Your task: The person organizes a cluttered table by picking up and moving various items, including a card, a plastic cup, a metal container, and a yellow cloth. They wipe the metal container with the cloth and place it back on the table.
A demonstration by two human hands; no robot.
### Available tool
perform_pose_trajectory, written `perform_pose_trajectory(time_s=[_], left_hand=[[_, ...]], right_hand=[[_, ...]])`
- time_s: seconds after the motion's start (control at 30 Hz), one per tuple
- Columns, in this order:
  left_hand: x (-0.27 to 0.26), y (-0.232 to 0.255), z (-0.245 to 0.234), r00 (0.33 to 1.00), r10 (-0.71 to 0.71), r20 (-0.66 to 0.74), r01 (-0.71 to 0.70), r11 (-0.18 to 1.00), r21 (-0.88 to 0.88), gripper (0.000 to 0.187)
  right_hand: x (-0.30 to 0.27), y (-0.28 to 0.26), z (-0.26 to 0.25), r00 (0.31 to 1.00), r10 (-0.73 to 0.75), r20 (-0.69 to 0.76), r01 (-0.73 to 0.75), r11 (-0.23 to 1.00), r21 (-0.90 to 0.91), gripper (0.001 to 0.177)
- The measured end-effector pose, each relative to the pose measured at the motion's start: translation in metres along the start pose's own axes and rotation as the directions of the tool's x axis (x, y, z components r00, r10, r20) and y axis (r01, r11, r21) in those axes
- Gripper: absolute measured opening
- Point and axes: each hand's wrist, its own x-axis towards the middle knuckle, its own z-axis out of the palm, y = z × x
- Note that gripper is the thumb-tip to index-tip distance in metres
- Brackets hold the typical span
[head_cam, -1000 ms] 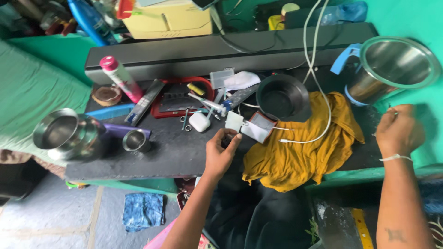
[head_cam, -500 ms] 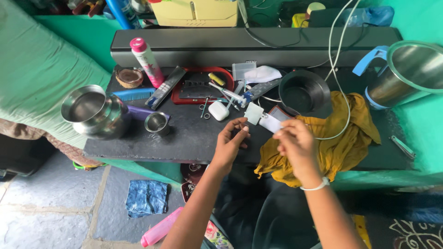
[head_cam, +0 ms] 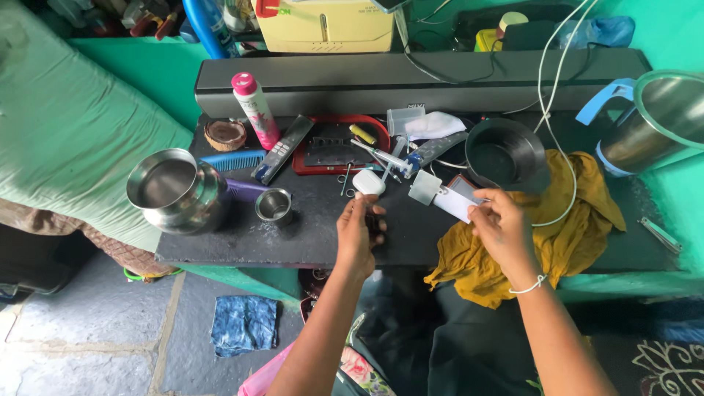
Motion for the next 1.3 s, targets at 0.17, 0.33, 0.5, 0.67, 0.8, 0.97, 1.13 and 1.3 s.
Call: perform_pose_trajectory(time_s=[0.17, 0.33, 0.5, 0.67, 0.8, 0.97, 1.13, 1.3], left_hand=[[0.006, 0.022, 0.008, 0.998, -0.038, -0.047, 0.041, 0.996, 0.073, 0.058], [0.007, 0.020, 0.014, 1.000, -0.031, -0.005, 0.031, 0.977, 0.209, 0.052], [0.025, 0.005, 0.000, 0.978, 0.206, 0.021, -0.205, 0.949, 0.239, 0.044], [0.032, -0.007, -0.008, 0.924, 0.383, 0.015, -0.364, 0.865, 0.346, 0.041], [0.016, -0.011, 0.014, 0.960, 0.254, 0.118, -0.279, 0.901, 0.331, 0.041], [-0.023, -0.006, 0.045, 0.910, 0.049, 0.412, -0.214, 0.907, 0.363, 0.045], [-0.031, -0.013, 0.047, 0.890, 0.072, 0.450, -0.256, 0.895, 0.364, 0.055], [-0.030, -0.022, 0.042, 0.924, 0.062, 0.376, -0.211, 0.905, 0.369, 0.049]], right_hand=[[0.008, 0.004, 0.001, 0.988, 0.153, -0.029, -0.155, 0.980, -0.127, 0.038], [0.005, -0.003, -0.009, 0.982, 0.159, 0.103, -0.136, 0.970, -0.199, 0.019], [-0.017, -0.020, -0.038, 1.000, -0.012, 0.027, 0.002, 0.934, 0.356, 0.018], [-0.025, -0.027, -0.035, 0.990, -0.136, -0.034, 0.139, 0.930, 0.340, 0.016], [-0.043, -0.039, -0.017, 0.867, -0.497, -0.036, 0.429, 0.781, -0.454, 0.013], [-0.052, -0.054, -0.005, 0.825, -0.564, 0.030, 0.498, 0.701, -0.510, 0.010], [-0.054, -0.056, -0.007, 0.855, -0.517, -0.033, 0.441, 0.760, -0.477, 0.010], [-0.057, -0.054, -0.001, 0.871, -0.478, -0.114, 0.410, 0.834, -0.369, 0.010]])
